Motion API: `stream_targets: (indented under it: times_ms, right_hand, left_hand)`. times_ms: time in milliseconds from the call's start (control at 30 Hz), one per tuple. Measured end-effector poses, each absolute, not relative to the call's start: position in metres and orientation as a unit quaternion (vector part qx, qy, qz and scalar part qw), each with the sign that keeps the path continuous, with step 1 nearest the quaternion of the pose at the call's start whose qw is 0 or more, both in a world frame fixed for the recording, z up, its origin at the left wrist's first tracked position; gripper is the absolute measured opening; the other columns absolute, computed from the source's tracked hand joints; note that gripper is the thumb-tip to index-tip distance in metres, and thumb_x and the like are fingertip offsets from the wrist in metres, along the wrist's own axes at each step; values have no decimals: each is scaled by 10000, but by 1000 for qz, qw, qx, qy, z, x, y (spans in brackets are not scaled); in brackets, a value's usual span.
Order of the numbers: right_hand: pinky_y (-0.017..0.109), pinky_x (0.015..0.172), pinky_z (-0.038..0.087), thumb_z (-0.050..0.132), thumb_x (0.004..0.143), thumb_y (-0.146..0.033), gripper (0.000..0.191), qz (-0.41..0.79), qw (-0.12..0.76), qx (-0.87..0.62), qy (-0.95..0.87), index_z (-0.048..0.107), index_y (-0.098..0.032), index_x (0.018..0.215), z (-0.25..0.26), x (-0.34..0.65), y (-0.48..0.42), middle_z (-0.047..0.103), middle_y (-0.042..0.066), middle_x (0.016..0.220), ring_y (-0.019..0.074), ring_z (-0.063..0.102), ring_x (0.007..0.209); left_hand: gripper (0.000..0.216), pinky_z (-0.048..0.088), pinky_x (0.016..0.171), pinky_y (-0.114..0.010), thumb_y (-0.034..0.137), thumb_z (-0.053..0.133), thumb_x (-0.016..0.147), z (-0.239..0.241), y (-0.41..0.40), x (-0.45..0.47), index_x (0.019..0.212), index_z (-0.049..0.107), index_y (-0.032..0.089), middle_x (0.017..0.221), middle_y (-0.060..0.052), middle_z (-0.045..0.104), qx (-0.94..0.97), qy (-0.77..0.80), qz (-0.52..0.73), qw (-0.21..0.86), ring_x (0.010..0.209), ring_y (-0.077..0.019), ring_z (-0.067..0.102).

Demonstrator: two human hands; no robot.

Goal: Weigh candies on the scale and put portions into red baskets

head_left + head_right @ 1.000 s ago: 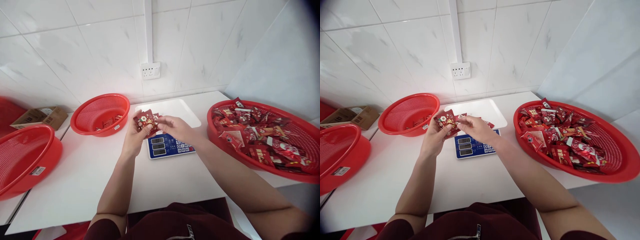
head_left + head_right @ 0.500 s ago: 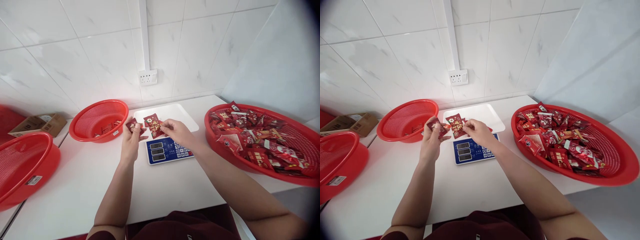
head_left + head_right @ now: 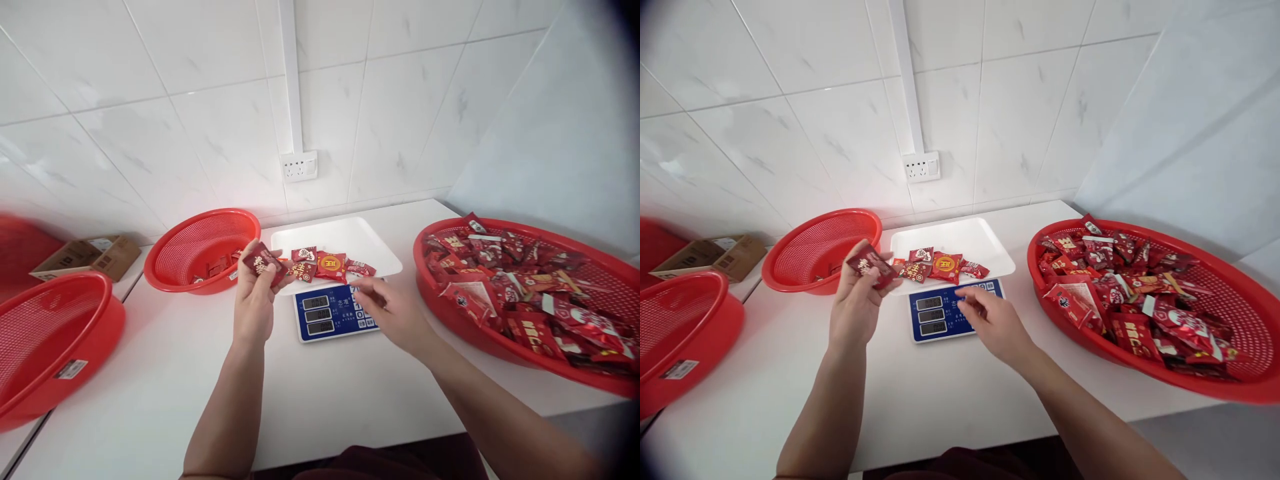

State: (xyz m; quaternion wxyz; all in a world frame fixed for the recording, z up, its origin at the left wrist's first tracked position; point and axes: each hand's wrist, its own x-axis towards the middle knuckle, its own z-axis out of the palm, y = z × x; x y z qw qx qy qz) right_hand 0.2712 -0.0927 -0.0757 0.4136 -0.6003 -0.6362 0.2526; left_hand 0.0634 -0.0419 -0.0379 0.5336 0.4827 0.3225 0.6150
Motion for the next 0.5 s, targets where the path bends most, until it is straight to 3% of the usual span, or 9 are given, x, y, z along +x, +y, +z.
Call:
stream_targets:
  times_ms: [167, 267, 400, 500]
  right_hand:
    - [287, 584, 464, 513, 827, -476, 363, 411, 428, -528, -607, 564, -237, 1096, -119, 281, -135, 601, 15, 739, 144, 553, 622]
    - [281, 560, 459, 534, 788, -570, 490, 514, 465, -448, -564, 509, -246, 1155, -136, 290, -150, 593, 23, 766, 139, 553, 621]
    - [313, 628, 476, 564, 748, -608, 532, 598, 440, -405, -534, 525, -230, 1120, -144, 293, -159, 616, 49, 834, 164, 584, 700]
    - [361, 731, 485, 548, 786, -561, 410, 637, 406, -374, -539, 555, -209, 995, -144, 287, -160, 632, 52, 851, 192, 612, 761]
  left_hand:
    - [581, 550, 646, -303, 303, 559, 841, -45, -74, 85, 1371, 324, 343, 1063, -66, 589, 605, 280, 370, 647, 765, -160, 633]
    - [557, 526, 680, -327, 288, 512, 868, -62, -96, 99, 1386, 315, 351, 979, -48, 603, 666, 292, 237, 644, 753, -155, 603]
    - [552, 506, 677, -324, 262, 489, 871, -95, -114, 107, 1388, 301, 319, 928, -39, 603, 658, 329, 165, 657, 725, -143, 599]
    - [602, 504, 675, -319, 264, 504, 859, -115, -121, 106, 1407, 256, 294, 882, -25, 597, 630, 353, 150, 675, 687, -134, 608]
